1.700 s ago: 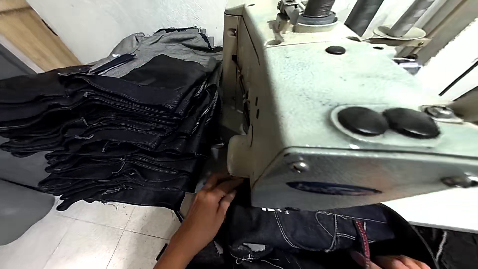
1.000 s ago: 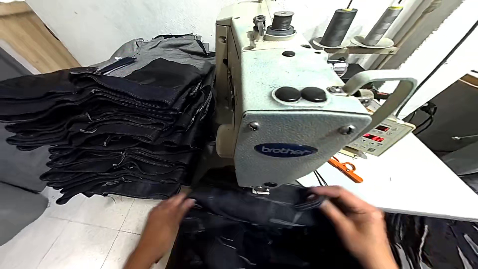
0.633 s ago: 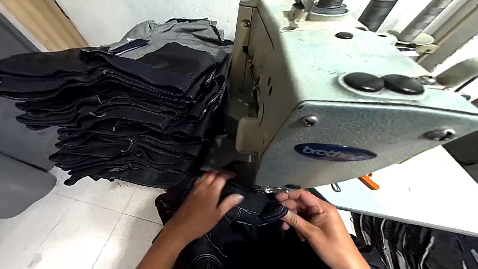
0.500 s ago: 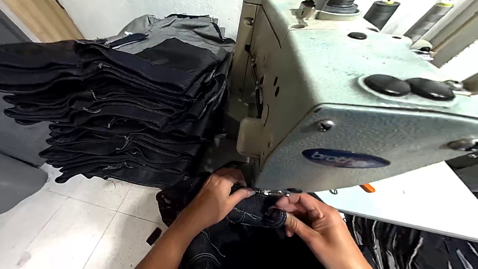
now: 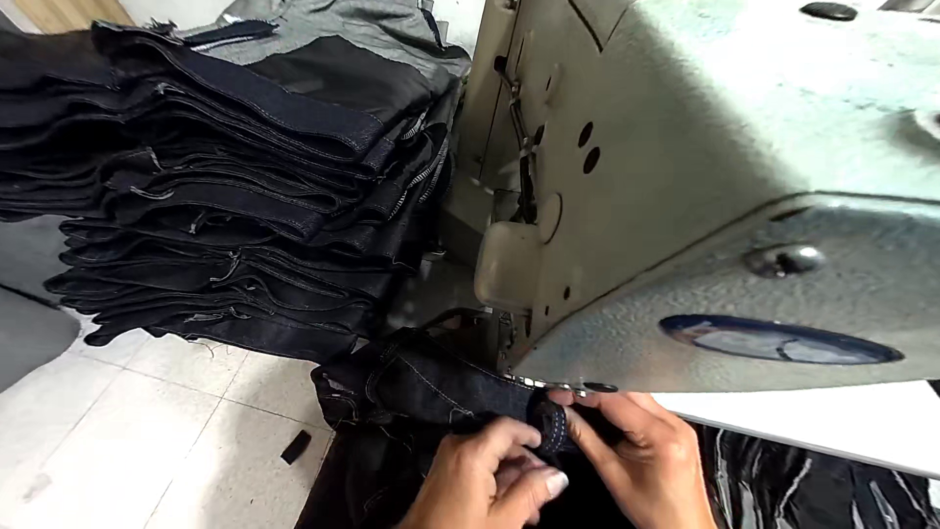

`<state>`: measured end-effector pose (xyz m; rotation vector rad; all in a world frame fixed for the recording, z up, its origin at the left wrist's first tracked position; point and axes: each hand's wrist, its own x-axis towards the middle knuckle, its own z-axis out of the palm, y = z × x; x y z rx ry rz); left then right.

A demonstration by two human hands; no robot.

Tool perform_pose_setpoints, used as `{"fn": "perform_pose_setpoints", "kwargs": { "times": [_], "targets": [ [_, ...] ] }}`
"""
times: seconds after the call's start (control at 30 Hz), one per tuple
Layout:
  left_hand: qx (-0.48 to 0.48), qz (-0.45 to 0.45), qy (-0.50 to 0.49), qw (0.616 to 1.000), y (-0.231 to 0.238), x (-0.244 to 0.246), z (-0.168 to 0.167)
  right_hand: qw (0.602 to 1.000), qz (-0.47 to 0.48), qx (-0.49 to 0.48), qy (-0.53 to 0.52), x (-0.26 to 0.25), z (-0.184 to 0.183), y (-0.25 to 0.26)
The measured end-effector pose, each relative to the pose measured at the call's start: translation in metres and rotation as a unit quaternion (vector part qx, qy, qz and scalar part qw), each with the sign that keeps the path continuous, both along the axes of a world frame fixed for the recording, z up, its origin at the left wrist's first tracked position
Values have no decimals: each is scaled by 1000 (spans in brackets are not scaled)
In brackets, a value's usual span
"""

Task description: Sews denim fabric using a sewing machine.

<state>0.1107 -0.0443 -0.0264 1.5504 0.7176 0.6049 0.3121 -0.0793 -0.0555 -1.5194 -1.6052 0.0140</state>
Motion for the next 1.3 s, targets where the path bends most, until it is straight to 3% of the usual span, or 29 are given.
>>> {"fn": "perform_pose_setpoints", "kwargs": {
  "times": [0.17,0.33,0.4,0.43,0.5,0.53,0.6,0.73,0.8,0.93,1.3],
  "targets": [
    [-64,69,-71,993,0,11,-15,992,-5,64,-112,-7,-1,1],
    [-74,88,-12,993,1,14,-10,974,48,-19,-220,-1,10,-15],
    [131,66,40,988,3,8,-20,976,54,-46,-205,4,11,-17],
    [302,80,59,948,6,4,-31,978,54,-55,-196,6,11,-18],
    [585,116,46,801,24,-2,-50,979,48,-61,-189,10,8,-16],
    [648,108,30,753,33,-3,-51,980,44,-60,-187,13,6,-15],
    [691,52,18,721,46,-3,-50,983,47,-62,-164,19,0,-14],
    [633,-6,11,774,52,0,-53,978,138,-155,-16,48,-7,-21],
    [615,7,21,788,49,0,-52,980,106,-164,21,52,-9,-23],
    [593,54,54,802,40,7,-52,992,33,-122,21,47,-7,-7],
    [578,88,43,810,35,10,-56,992,32,-115,29,45,-5,-3]
  ]
}}
